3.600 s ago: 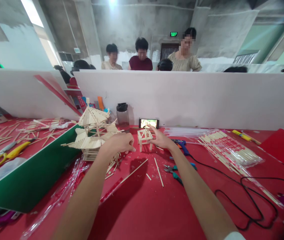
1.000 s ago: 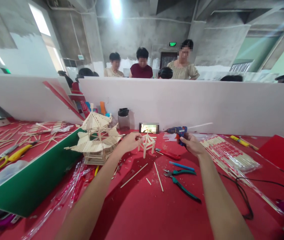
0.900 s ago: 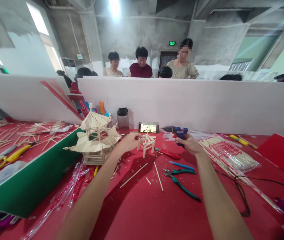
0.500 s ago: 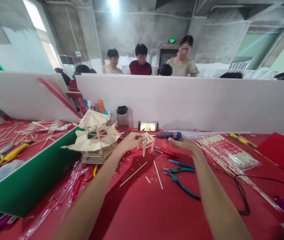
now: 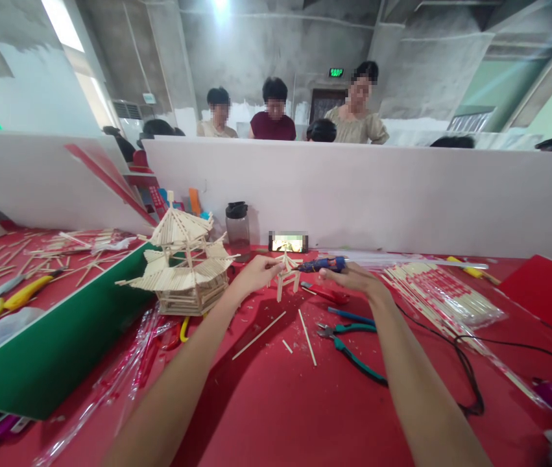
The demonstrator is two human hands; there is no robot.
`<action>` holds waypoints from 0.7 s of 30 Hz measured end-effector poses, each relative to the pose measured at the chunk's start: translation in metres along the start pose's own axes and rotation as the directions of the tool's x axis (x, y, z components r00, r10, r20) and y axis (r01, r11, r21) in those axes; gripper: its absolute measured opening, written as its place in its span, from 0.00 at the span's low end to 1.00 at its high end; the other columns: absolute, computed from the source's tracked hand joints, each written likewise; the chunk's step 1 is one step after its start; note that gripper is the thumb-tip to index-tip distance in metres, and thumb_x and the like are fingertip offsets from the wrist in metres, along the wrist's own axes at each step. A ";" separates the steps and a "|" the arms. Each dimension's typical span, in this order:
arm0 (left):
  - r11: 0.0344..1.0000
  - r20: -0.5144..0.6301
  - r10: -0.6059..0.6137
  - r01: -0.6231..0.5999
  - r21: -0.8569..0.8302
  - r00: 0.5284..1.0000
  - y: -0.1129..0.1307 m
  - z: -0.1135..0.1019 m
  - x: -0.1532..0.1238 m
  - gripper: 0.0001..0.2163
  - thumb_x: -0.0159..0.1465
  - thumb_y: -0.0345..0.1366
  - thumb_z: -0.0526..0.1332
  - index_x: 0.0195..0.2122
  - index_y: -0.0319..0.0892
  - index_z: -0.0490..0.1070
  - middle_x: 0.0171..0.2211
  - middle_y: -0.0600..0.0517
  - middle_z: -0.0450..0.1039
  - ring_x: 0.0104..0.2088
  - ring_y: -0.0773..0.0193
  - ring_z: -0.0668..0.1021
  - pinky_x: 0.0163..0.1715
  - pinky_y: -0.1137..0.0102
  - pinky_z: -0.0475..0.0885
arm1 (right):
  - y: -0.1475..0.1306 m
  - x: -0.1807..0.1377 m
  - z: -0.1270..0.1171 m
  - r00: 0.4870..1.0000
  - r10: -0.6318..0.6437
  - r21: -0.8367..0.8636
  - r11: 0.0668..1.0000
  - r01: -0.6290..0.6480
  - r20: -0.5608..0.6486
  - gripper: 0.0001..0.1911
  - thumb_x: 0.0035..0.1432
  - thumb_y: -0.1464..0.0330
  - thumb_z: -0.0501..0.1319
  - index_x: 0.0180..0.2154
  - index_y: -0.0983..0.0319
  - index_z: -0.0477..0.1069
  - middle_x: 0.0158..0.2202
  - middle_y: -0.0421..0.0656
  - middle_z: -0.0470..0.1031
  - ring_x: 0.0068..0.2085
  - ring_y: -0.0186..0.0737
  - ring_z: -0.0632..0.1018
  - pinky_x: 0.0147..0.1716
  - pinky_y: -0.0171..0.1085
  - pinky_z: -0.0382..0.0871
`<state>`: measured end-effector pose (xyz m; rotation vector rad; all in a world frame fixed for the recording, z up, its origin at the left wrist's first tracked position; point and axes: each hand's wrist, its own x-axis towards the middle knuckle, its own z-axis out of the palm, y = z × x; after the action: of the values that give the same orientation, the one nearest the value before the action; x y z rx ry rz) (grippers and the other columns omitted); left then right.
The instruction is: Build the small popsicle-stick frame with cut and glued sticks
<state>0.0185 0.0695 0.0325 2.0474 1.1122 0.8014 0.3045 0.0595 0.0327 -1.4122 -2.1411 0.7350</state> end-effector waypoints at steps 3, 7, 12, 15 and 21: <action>1.000 -0.003 -0.002 0.002 -0.001 1.000 0.000 0.001 0.000 0.26 0.61 0.56 0.54 0.32 0.34 0.76 0.17 0.59 0.51 0.21 0.71 0.54 0.22 0.74 0.48 | -0.002 0.000 -0.001 1.000 -0.004 -0.010 1.000 0.005 0.015 0.22 0.58 0.48 0.57 0.37 0.59 0.76 0.31 0.42 0.78 0.34 0.42 0.76 0.32 0.35 0.66; 1.000 -0.011 -0.002 0.002 -0.009 1.000 0.003 0.002 0.000 0.26 0.60 0.57 0.55 0.31 0.34 0.76 0.17 0.59 0.52 0.21 0.71 0.55 0.22 0.74 0.49 | -0.006 -0.001 -0.001 1.000 -0.013 -0.029 1.000 0.013 0.006 0.22 0.58 0.48 0.57 0.37 0.60 0.75 0.32 0.42 0.77 0.35 0.43 0.75 0.32 0.35 0.65; 1.000 -0.017 -0.010 0.010 -0.011 1.000 0.007 0.002 -0.001 0.27 0.60 0.57 0.55 0.30 0.34 0.76 0.17 0.59 0.52 0.20 0.71 0.54 0.22 0.73 0.49 | -0.009 -0.002 -0.001 1.000 -0.020 -0.046 0.999 0.020 -0.001 0.20 0.57 0.50 0.59 0.36 0.60 0.75 0.28 0.40 0.75 0.30 0.40 0.72 0.28 0.34 0.63; 1.000 -0.015 -0.015 0.015 -0.012 1.000 0.005 0.001 -0.001 0.26 0.60 0.56 0.55 0.31 0.34 0.76 0.17 0.59 0.53 0.20 0.71 0.54 0.22 0.73 0.49 | -0.010 -0.001 0.000 0.999 -0.032 -0.063 0.997 0.032 0.006 0.19 0.57 0.51 0.59 0.35 0.60 0.75 0.27 0.40 0.73 0.29 0.38 0.71 0.27 0.34 0.61; 1.000 0.013 -0.022 0.022 -0.006 1.000 0.000 0.001 0.000 0.24 0.61 0.54 0.55 0.33 0.34 0.77 0.17 0.58 0.56 0.20 0.71 0.57 0.21 0.74 0.51 | -0.012 -0.002 0.000 0.999 -0.042 -0.056 0.998 0.042 -0.004 0.19 0.57 0.51 0.59 0.33 0.60 0.74 0.26 0.40 0.72 0.28 0.38 0.69 0.26 0.33 0.60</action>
<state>0.0192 0.0691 0.0323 2.0289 1.1214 0.7786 0.2969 0.0539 0.0405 -1.3909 -2.1965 0.6595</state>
